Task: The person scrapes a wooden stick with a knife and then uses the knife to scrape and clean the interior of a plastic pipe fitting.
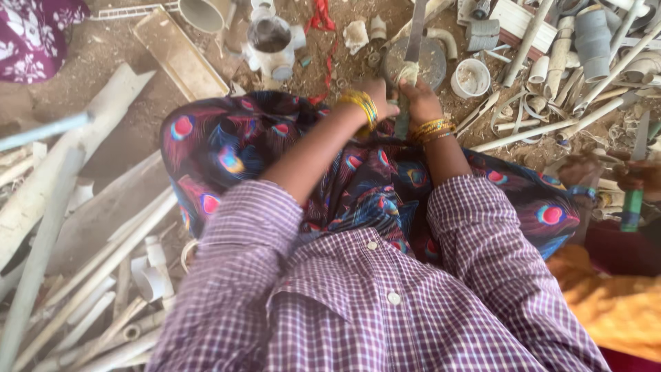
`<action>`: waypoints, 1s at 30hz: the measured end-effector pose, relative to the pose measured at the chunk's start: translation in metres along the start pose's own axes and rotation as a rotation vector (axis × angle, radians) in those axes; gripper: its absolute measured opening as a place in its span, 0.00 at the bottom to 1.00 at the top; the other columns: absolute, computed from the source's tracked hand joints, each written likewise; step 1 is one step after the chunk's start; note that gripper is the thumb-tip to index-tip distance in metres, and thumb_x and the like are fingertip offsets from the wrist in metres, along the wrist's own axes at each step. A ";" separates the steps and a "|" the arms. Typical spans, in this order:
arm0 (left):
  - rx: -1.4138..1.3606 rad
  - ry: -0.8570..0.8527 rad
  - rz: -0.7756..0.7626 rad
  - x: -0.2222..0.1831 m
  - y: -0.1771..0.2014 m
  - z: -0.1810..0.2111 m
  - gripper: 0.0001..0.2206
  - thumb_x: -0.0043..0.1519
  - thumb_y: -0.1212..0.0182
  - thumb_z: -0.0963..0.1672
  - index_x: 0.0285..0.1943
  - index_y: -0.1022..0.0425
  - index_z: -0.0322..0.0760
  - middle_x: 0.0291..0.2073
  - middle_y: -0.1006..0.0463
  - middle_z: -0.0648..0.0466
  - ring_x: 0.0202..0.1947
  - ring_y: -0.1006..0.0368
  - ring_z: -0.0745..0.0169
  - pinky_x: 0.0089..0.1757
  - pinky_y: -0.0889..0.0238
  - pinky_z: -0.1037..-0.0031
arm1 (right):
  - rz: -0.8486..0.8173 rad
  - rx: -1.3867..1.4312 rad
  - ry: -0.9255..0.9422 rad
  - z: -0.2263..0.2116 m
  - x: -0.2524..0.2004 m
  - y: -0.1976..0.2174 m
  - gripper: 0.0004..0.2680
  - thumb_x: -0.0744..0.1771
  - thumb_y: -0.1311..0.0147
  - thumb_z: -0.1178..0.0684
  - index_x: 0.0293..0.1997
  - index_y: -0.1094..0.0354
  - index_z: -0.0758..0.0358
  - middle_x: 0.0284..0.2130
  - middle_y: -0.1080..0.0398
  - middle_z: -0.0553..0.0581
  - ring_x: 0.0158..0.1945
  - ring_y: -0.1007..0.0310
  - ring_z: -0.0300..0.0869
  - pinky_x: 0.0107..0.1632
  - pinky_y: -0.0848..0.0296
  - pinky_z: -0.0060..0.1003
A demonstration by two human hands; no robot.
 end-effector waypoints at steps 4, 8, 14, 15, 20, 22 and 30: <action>-0.342 -0.094 0.189 0.029 -0.051 -0.032 0.18 0.60 0.37 0.54 0.38 0.20 0.34 0.36 0.19 0.39 0.39 0.21 0.40 0.43 0.30 0.54 | 0.129 -0.144 -0.029 -0.038 -0.014 -0.032 0.11 0.69 0.42 0.48 0.51 0.30 0.64 0.33 0.25 0.53 0.32 0.25 0.39 0.37 0.25 0.36; -0.356 -0.057 0.248 0.033 -0.080 -0.047 0.16 0.64 0.40 0.51 0.36 0.21 0.33 0.33 0.20 0.38 0.38 0.24 0.35 0.42 0.33 0.51 | 0.359 -0.504 -0.086 -0.052 -0.019 -0.044 0.10 0.68 0.38 0.47 0.45 0.23 0.64 0.27 0.27 0.51 0.27 0.32 0.35 0.30 0.33 0.31; -0.795 0.103 0.016 0.008 -0.081 -0.017 0.12 0.67 0.46 0.46 0.44 0.23 0.31 0.29 0.17 0.43 0.28 0.19 0.47 0.31 0.27 0.62 | 0.544 -0.235 -0.047 -0.052 -0.008 -0.039 0.09 0.67 0.38 0.49 0.41 0.24 0.64 0.25 0.24 0.51 0.23 0.27 0.34 0.26 0.28 0.31; -0.985 0.175 -0.077 0.002 -0.081 -0.013 0.12 0.67 0.48 0.45 0.47 0.25 0.30 0.29 0.17 0.44 0.25 0.18 0.50 0.27 0.26 0.64 | 0.566 -0.074 -0.098 -0.047 -0.007 -0.037 0.09 0.67 0.39 0.49 0.40 0.25 0.65 0.24 0.24 0.51 0.22 0.26 0.35 0.26 0.27 0.32; -1.373 0.243 -0.189 -0.013 -0.077 0.008 0.11 0.68 0.47 0.44 0.48 0.23 0.29 0.31 0.16 0.46 0.27 0.19 0.55 0.29 0.23 0.69 | 0.635 0.342 -0.130 -0.053 -0.006 -0.032 0.08 0.68 0.38 0.53 0.37 0.34 0.63 0.22 0.31 0.51 0.21 0.34 0.39 0.26 0.32 0.35; -1.487 0.246 -0.206 -0.014 -0.080 0.008 0.10 0.67 0.44 0.44 0.48 0.23 0.29 0.33 0.16 0.45 0.29 0.18 0.57 0.30 0.21 0.69 | 0.619 0.499 -0.173 -0.059 -0.012 -0.040 0.07 0.69 0.41 0.54 0.38 0.35 0.65 0.24 0.30 0.54 0.24 0.31 0.42 0.30 0.29 0.38; -1.258 0.146 -0.020 0.017 -0.057 -0.033 0.08 0.62 0.37 0.44 0.45 0.18 0.37 0.36 0.14 0.50 0.29 0.20 0.63 0.32 0.25 0.71 | 0.250 0.395 -0.240 -0.103 -0.014 -0.063 0.06 0.70 0.43 0.55 0.40 0.34 0.67 0.27 0.29 0.55 0.26 0.28 0.44 0.32 0.25 0.39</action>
Point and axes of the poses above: each hand's wrist, its own x-axis towards the middle knuckle, its own y-axis out of the back of the hand, z = x × y, the point moved 4 cm from there along x, towards the middle knuckle
